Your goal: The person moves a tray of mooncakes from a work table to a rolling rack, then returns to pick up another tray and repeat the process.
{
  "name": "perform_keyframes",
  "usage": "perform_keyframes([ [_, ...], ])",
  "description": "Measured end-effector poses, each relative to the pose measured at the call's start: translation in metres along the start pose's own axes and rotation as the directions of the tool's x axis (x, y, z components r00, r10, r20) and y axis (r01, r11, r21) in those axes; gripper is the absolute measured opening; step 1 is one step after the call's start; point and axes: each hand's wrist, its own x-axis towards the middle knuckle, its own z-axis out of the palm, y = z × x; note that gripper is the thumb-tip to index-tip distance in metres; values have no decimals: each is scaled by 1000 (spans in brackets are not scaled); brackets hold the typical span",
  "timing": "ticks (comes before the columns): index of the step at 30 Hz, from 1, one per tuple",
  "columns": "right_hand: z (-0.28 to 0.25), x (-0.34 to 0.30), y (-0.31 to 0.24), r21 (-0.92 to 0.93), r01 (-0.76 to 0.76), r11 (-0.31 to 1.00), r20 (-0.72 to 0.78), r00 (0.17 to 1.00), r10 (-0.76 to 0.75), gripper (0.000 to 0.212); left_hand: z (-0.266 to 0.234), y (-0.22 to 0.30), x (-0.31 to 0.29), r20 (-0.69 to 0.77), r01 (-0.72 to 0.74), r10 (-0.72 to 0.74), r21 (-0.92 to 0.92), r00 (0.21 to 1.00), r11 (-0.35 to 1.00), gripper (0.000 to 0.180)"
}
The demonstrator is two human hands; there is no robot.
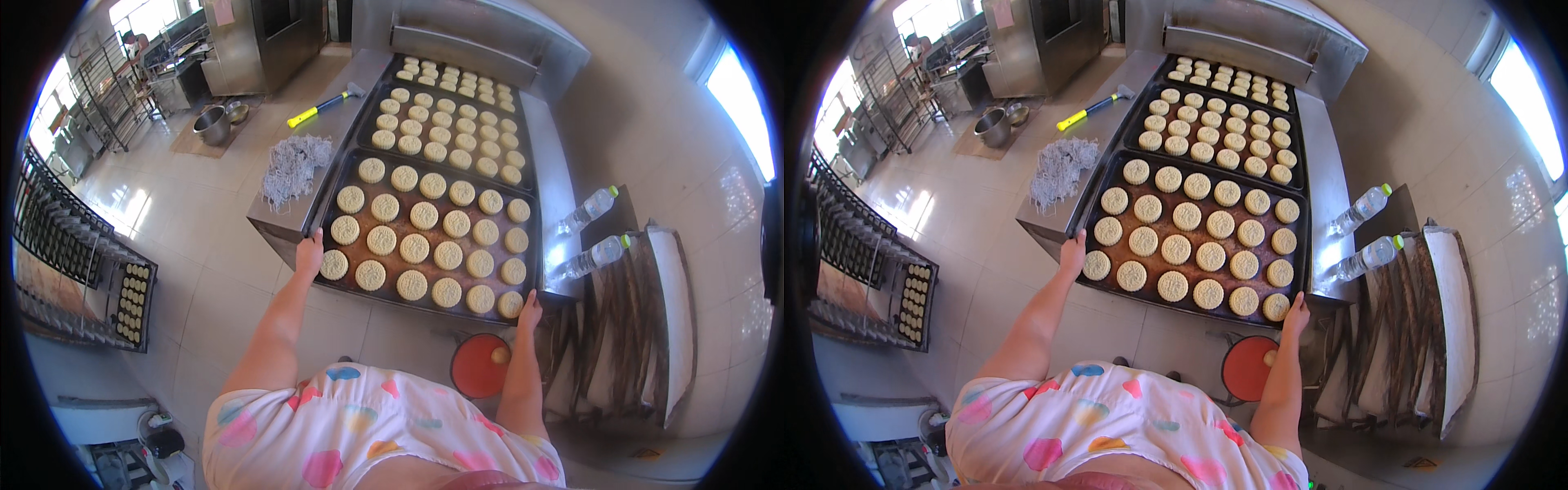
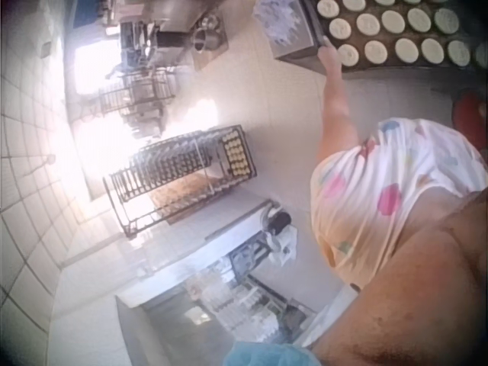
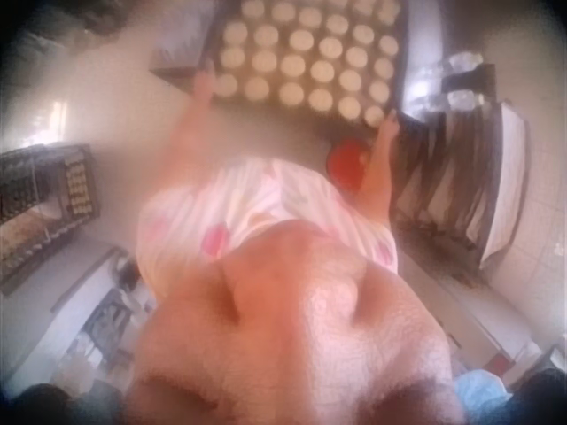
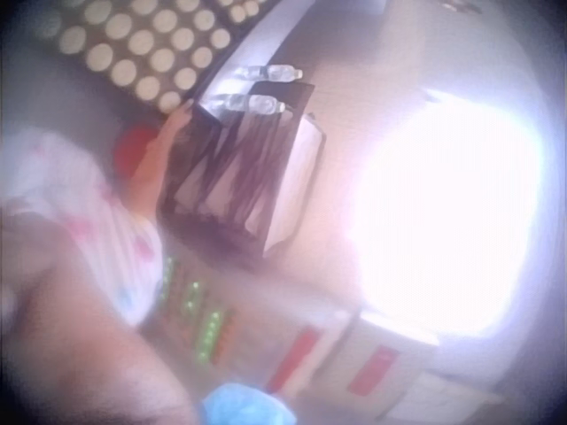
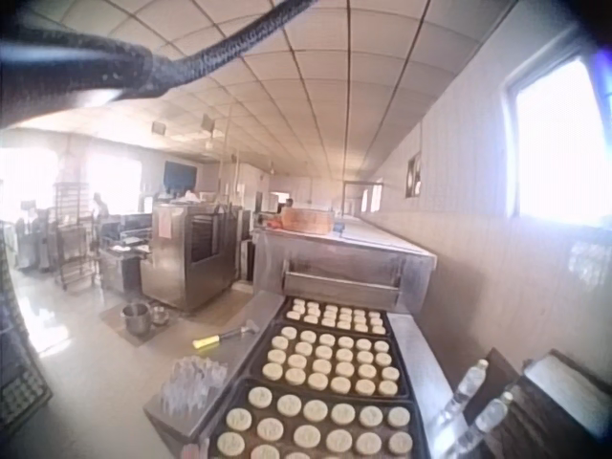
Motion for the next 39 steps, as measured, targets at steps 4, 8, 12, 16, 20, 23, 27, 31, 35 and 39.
perform_keyframes([
  [4, 1, -1, 1, 29, 11, 1000, 8, 1000, -11, 58, 1, 2, -1, -11, -1, 1, 12, 1000, 1000, 68],
  [8, 2, -4, 0, 66, 6, 998, 2, 1000, -6, 58, 3, -3, 1, -15, 14, -13, 34, 1000, 999, 69],
  [12, 2, -5, 1, 89, -21, 996, 7, 1000, 20, 59, 3, -4, -1, -6, 10, -10, 9, 1000, 1000, 68],
  [16, 4, -1, 4, 52, -21, 998, 3, 1000, 21, 60, 3, -4, 1, -14, 3, -2, 37, 1000, 999, 68],
  [20, 6, 1, 4, 47, -39, 998, -3, 999, 39, 62, 5, -3, 3, -15, 10, -9, 45, 1000, 999, 68],
  [23, 3, 3, 1, 27, -109, 994, -7, 994, 109, 64, 8, 3, 6, -12, 4, -3, 47, 1000, 999, 68],
  [27, 5, 3, -6, -15, -165, 986, 18, 986, 165, 65, 5, 0, 6, -36, 38, -34, 124, 999, 991, 69],
  [31, 6, 8, 4, -5, -147, 989, 0, 989, 147, 66, 4, 9, 3, -34, 69, -64, 161, 997, 985, 69],
  [35, 7, 10, 8, -33, -159, 987, 3, 987, 159, 66, 2, 13, 0, -23, 65, -62, 179, 998, 982, 68],
  [39, 3, 9, 10, -52, -149, 987, 12, 989, 150, 65, 5, 14, 1, -32, 80, -75, 203, 997, 976, 68],
])
